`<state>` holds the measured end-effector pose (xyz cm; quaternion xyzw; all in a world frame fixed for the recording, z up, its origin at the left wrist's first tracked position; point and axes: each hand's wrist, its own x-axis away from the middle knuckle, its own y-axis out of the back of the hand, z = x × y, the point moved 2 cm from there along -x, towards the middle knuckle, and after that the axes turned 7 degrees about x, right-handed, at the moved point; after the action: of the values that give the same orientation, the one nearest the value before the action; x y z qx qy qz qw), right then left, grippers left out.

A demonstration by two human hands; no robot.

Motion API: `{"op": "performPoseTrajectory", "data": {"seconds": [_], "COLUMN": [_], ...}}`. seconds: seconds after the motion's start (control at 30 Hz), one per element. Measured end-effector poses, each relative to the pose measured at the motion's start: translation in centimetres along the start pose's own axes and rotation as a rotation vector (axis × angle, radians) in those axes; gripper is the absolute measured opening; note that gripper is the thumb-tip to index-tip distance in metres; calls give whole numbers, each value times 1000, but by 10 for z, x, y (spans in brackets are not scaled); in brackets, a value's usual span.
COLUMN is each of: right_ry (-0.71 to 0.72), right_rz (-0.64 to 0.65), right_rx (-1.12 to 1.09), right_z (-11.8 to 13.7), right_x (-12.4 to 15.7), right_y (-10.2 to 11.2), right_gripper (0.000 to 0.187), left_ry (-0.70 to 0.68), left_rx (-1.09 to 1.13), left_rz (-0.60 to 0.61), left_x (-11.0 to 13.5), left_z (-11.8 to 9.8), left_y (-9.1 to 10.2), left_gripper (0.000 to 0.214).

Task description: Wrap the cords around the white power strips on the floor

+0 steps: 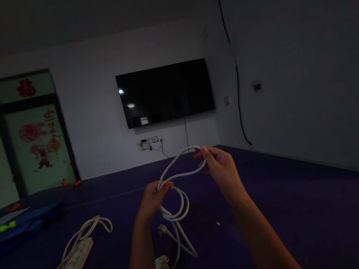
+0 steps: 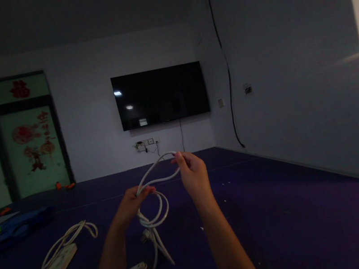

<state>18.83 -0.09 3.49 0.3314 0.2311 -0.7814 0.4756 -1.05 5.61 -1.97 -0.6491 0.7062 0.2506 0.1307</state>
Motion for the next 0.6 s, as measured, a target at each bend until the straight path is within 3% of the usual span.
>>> {"op": "performPoseTrajectory", "data": {"seconds": [0.1, 0.43, 0.53, 0.6], "right_ry": [-9, -112, -18, 71], "right_rz": [61, 498, 663, 863], "right_rx": [38, 91, 157, 234], "right_z": [-15, -50, -61, -69], "right_x": [-2, 20, 31, 43], "right_y": [-6, -58, -74, -87], "right_gripper": [46, 49, 46, 35], "left_ry": [-37, -38, -30, -34], "left_rx": [49, 283, 379, 428], "left_rz": [-148, -742, -913, -1001], "left_x": [1, 8, 9, 11], "left_z": [-6, -11, -10, -10], "left_y": [14, 46, 57, 64], "left_gripper": [35, 24, 20, 17]}}
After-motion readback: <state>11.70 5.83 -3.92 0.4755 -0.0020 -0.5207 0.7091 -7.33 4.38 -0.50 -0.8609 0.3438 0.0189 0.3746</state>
